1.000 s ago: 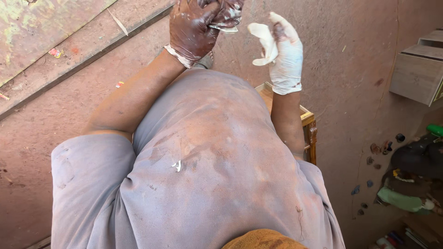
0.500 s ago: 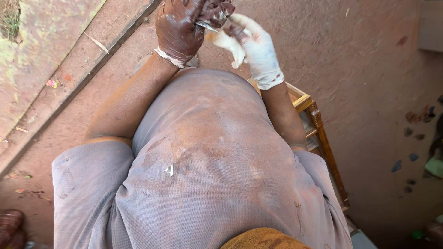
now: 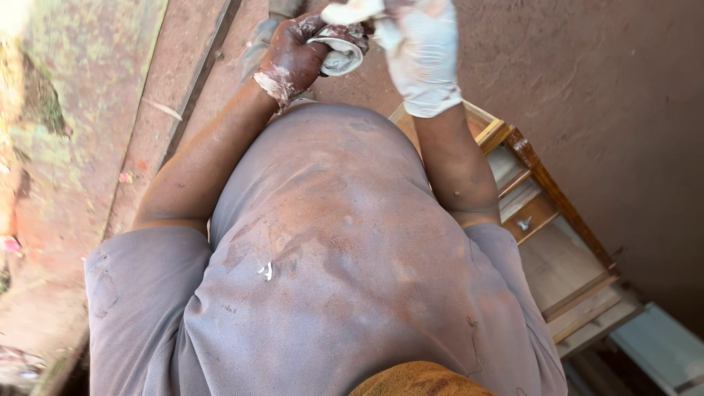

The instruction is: The person walks into a workshop and picks up a white cloth. They use the cloth to wipe and clean the surface and carved details of a wooden furniture piece. The person continues to wipe the furniture and their gloved hands with the cloth.

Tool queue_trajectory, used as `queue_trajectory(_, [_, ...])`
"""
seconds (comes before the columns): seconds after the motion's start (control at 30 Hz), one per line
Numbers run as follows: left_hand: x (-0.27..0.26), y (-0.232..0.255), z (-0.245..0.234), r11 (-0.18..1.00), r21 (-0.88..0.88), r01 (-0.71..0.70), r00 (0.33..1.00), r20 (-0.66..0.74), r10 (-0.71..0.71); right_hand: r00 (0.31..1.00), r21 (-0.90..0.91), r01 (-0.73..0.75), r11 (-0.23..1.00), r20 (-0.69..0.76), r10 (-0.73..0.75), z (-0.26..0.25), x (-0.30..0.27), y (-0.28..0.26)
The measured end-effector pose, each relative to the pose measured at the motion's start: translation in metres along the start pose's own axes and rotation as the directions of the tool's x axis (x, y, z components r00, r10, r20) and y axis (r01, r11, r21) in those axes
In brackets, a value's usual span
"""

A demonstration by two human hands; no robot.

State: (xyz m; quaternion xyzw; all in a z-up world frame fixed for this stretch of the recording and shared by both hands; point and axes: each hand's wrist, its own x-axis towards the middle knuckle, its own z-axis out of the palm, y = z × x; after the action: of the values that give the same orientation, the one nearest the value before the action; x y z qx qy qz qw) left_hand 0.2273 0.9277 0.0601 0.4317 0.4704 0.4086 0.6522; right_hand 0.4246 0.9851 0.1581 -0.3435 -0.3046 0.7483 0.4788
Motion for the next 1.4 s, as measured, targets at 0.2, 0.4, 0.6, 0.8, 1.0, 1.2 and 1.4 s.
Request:
queue_trajectory(0.2, [0.09,0.021,-0.002,0.965,-0.237,0.111,0.978,0.201,-0.063,0.972,-0.453,-0.117,0.884,-0.235,0.009,0.017,0.073,0.02])
queue_trajectory(0.4, [0.162,0.068,-0.021,0.855,-0.497,0.148,0.969,0.246,-0.025,0.935,-0.854,0.234,0.465,0.068,-0.347,0.015,0.145,-0.015])
queue_trajectory(0.6, [0.219,0.082,-0.031,0.795,-0.603,0.064,0.983,0.173,0.052,0.884,-0.529,-0.403,0.747,-0.436,0.169,0.015,0.194,-0.043])
queue_trajectory(0.8, [0.261,0.097,-0.047,0.663,-0.749,-0.005,0.986,-0.113,-0.12,0.995,-0.548,0.057,0.834,0.104,0.0,0.01,0.236,-0.071])
queue_trajectory(1.0, [0.302,0.136,-0.041,0.62,-0.767,-0.164,0.947,-0.299,-0.119,0.92,-0.853,0.38,0.357,0.388,-0.052,-0.01,0.276,-0.119])
queue_trajectory(1.2, [0.34,0.176,-0.011,0.824,-0.534,-0.187,0.916,-0.399,-0.051,0.915,-0.843,0.403,0.358,0.383,-0.128,-0.036,0.342,-0.16])
queue_trajectory(1.4, [0.384,0.173,0.011,0.882,-0.326,-0.339,0.756,-0.653,0.05,0.859,-0.839,0.498,0.22,0.442,-0.259,-0.071,0.372,-0.192])
